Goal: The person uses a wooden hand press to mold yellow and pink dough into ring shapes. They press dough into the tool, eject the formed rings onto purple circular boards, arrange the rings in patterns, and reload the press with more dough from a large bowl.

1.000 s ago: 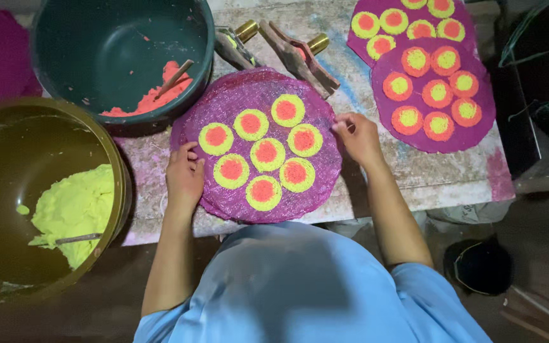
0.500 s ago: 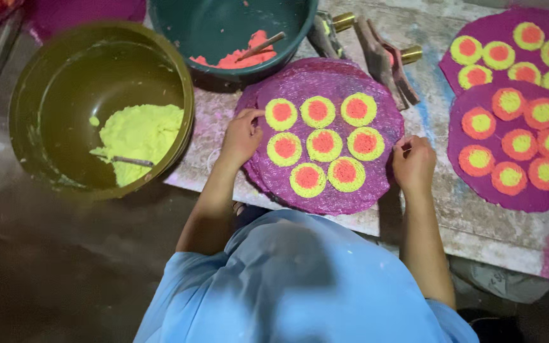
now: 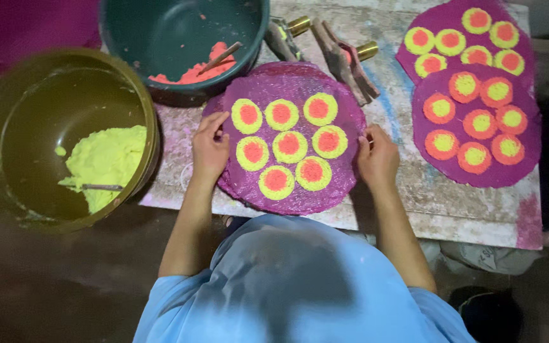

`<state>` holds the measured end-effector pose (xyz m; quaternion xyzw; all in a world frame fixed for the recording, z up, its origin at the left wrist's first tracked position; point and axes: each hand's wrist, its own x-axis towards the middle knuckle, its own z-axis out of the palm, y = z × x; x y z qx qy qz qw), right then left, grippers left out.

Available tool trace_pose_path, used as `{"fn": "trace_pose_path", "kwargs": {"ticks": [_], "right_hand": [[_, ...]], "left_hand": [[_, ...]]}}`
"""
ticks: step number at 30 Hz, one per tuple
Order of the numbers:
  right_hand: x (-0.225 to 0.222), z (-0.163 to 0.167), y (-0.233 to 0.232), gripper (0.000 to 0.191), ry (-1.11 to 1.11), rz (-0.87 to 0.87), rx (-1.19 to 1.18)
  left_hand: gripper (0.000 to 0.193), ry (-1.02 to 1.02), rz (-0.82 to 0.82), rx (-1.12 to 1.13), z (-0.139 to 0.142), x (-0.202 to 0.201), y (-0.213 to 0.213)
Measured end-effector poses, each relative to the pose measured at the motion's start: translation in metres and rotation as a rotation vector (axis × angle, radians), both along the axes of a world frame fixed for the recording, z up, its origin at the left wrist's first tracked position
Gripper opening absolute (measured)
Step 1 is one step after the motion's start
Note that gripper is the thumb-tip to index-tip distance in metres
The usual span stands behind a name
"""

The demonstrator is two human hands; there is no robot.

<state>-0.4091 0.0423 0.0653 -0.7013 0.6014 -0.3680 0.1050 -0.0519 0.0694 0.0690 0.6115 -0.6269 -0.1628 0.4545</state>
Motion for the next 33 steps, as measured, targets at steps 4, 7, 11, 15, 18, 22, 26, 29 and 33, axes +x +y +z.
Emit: {"fn": "trace_pose_path", "kwargs": {"ticks": [4, 7, 11, 15, 18, 22, 26, 29, 33], "right_hand": [[0.007, 0.004, 0.005, 0.008, -0.172, 0.031, -0.058], [-0.007, 0.009, 0.011, 0.006, -0.237, -0.007, -0.078], [-0.064, 0.02, 0.029, 0.003, -0.234, -0.138, -0.117], [-0.146, 0.034, 0.066, 0.004, -0.166, -0.323, -0.184], [-0.195, 0.038, 0.087, 0.003, -0.056, -0.497, -0.146], [-0.241, 0.031, 0.108, 0.005, 0.035, -0.642, -0.246], [-0.254, 0.024, 0.124, 0.009, -0.013, -0.794, -0.196], [-0.246, 0.022, 0.121, 0.016, 0.144, -0.799, -0.262], [-0.193, 0.039, 0.07, 0.027, 0.04, -0.557, -0.111]], "left_hand": [[0.056, 0.003, -0.03, 0.006, 0.022, -0.008, 0.002], [0.053, 0.084, -0.085, 0.118, 0.048, -0.023, -0.001], [0.054, 0.116, -0.271, 0.128, 0.07, -0.07, -0.024], [0.055, 0.169, -0.542, 0.016, 0.063, -0.165, -0.068], [0.059, 0.221, -0.647, -0.087, 0.05, -0.253, -0.093], [0.057, 0.292, -0.732, -0.008, 0.042, -0.341, -0.094], [0.049, 0.151, -0.787, 0.013, 0.044, -0.374, -0.09], [0.046, 0.146, -0.803, -0.044, 0.044, -0.359, -0.092], [0.04, 0.212, -0.831, 0.012, 0.048, -0.277, -0.091]]}}
